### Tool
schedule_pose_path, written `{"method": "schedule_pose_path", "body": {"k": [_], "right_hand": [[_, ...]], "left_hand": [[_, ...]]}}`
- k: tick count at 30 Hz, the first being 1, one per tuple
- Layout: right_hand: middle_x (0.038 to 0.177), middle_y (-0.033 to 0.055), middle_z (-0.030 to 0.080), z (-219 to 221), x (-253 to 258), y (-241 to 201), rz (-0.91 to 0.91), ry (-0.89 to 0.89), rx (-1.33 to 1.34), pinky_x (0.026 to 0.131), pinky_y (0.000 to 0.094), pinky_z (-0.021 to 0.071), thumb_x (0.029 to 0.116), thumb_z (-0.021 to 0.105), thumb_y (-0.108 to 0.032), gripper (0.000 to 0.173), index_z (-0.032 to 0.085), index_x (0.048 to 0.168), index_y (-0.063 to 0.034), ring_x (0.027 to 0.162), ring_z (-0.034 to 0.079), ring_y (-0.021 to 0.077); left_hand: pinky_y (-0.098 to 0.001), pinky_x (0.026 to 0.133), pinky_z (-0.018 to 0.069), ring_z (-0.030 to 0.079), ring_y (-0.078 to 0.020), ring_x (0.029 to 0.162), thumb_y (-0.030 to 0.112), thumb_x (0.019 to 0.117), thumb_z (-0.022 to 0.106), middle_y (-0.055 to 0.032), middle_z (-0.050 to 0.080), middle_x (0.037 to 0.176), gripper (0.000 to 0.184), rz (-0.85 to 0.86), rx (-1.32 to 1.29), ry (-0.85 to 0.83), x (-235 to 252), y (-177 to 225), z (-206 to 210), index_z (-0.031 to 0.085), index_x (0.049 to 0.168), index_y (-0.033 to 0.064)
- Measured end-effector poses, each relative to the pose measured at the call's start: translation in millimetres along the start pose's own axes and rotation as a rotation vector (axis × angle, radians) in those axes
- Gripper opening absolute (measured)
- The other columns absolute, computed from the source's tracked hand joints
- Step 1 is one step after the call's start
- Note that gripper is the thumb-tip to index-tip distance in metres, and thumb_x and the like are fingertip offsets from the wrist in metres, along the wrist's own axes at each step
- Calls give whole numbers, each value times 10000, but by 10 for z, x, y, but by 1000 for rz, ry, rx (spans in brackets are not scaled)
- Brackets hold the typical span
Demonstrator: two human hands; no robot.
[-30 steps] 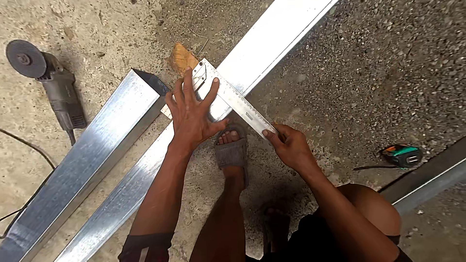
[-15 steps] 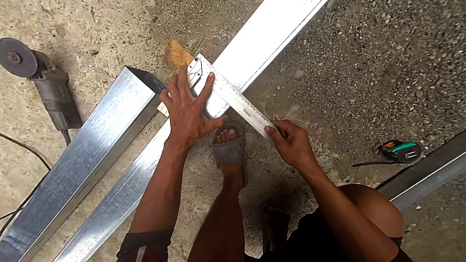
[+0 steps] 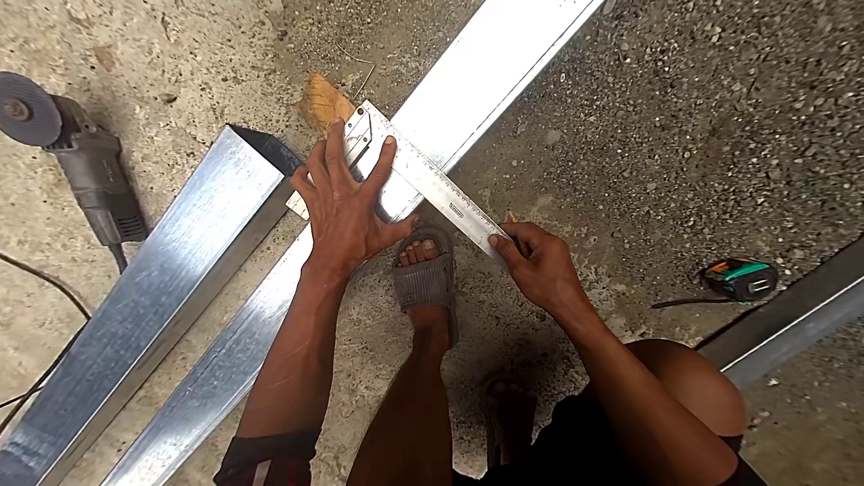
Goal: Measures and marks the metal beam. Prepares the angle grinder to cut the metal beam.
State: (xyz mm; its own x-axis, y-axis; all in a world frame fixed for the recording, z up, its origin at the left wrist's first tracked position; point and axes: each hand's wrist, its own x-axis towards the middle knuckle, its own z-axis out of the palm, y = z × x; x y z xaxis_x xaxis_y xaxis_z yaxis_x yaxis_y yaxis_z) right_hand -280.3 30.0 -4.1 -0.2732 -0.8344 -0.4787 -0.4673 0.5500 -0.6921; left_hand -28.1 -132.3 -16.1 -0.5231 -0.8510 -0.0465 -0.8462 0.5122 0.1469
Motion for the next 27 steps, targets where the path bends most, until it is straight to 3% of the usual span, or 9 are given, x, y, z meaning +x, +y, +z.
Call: {"method": "schedule_pose_path", "body": {"k": [3,7,9,11,13,15,18,22,27], "right_hand": [[969,7,688,-3,10,56,-21,33,57,656,303,555,974,712,-341,385,671,1299,-138,747,637,99],[1341,57,653,-154,112,-61,-47,15,211,1016,378,559,793,877,-304,891,399,1529,-153,1224,646,166],[1305,52,675,-204,194,-188,-137,62,280,1009,359,579,800,873,-209,783,445,1450,-126,1197,670,168],[1098,22,742,-190,313,-357,-298,161,305,885,327,626,922,749,-142,403,523,1253,-98,1003,734,139],[958,3,743,-163,466,-555,-458,184,279,790,304,644,1066,560,-190,186,575,1193,-55,857,742,106],[945,41,713,-112,667,-747,-573,141,246,719,297,639,1107,473,-221,322,627,1278,4,788,714,104],[1037,90,644,27,924,-951,-652,133,119,644,245,573,1072,544,-191,313,685,1295,-21,763,640,90],[1127,114,730,152,1090,-1048,-751,136,-31,805,259,601,1005,611,-73,278,707,1256,-6,940,711,117],[1125,106,747,204,1137,-1038,-758,131,-44,859,283,597,1002,621,-78,281,714,1259,-13,984,717,139]], "left_hand": [[-670,990,299,315,-504,1413,916,632,558,-261,202,1660,1060,2,-1,6,-2,5,9,384,1568,450],[-677,1004,291,321,-496,1417,915,624,565,-257,204,1662,1054,-12,-1,2,6,2,14,389,1561,466],[-676,997,300,326,-502,1412,905,616,585,-263,213,1657,1054,-12,-7,-2,15,17,10,397,1556,467],[-674,994,309,332,-503,1413,902,616,589,-267,230,1650,1046,-15,-5,-3,19,31,1,407,1550,469],[-671,996,300,324,-502,1417,885,618,604,-268,223,1652,1040,-25,-12,-19,19,49,-13,406,1551,469],[-657,989,306,324,-496,1417,870,604,621,-263,225,1653,1039,-38,-16,-20,30,54,-6,413,1544,478],[-658,977,305,306,-498,1415,853,579,655,-265,217,1651,1061,-42,-38,-36,11,75,-27,436,1538,457],[-669,1005,289,286,-500,1432,841,589,661,-270,207,1652,1068,-26,-61,-36,-4,77,-39,431,1548,431],[-641,995,295,290,-486,1429,882,585,640,-273,211,1650,1093,-9,-75,-36,2,40,-34,424,1554,423]]}}
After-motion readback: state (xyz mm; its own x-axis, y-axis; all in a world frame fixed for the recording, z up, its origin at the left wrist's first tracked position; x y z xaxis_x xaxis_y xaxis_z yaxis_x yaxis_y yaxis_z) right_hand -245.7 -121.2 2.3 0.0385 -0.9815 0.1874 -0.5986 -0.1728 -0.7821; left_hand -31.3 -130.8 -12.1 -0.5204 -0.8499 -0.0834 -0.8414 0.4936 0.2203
